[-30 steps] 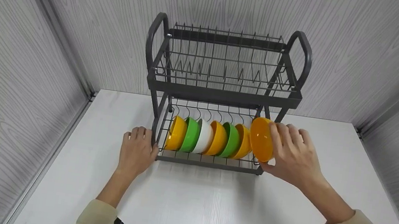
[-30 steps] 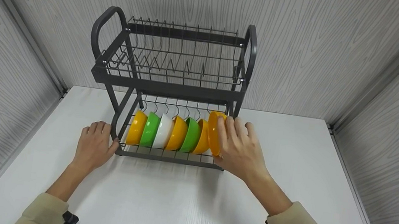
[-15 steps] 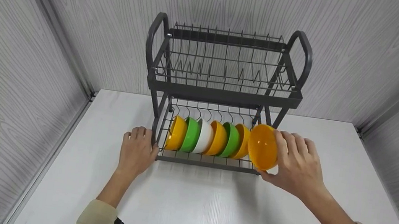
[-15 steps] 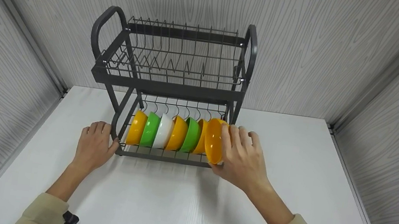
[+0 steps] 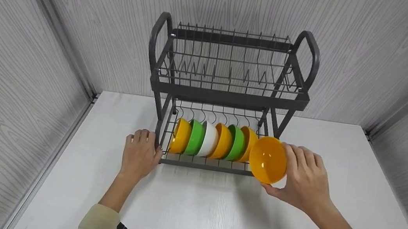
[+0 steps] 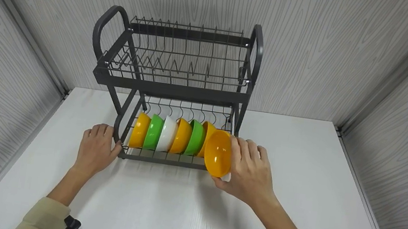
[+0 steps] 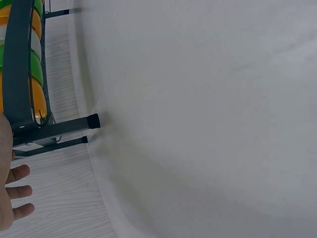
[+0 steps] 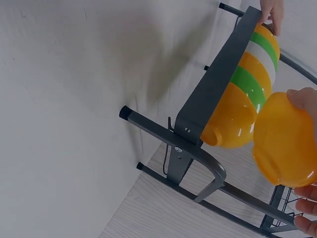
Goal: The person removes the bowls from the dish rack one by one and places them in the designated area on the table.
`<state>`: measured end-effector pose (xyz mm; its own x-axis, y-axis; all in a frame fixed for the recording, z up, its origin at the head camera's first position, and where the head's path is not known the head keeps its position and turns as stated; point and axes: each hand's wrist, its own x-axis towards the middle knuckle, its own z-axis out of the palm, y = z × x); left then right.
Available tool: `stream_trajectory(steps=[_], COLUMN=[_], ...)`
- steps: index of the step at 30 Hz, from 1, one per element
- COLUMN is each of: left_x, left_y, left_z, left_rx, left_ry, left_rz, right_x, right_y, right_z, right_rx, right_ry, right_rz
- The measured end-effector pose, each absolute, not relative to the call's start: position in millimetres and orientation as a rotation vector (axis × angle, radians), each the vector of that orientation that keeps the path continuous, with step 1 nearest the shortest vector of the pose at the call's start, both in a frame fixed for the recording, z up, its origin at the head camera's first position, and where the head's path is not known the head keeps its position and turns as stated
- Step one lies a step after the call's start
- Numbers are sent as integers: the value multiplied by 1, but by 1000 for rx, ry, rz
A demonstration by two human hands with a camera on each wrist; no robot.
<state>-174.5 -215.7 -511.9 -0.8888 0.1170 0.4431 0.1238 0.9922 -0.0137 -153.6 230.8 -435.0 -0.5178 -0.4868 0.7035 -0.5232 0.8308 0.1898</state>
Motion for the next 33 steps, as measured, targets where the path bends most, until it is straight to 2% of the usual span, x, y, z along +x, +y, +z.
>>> stream_trajectory(steps=[33], left_x=[-175], left_y=[-214], left_z=[-513], left_rx=[-175], left_ry=[-2643], left_rz=[-46], right_x=[-121], right_y=[233], right_z=[-497], right_rx=[652], right_ry=[-2392], right_rz=[571])
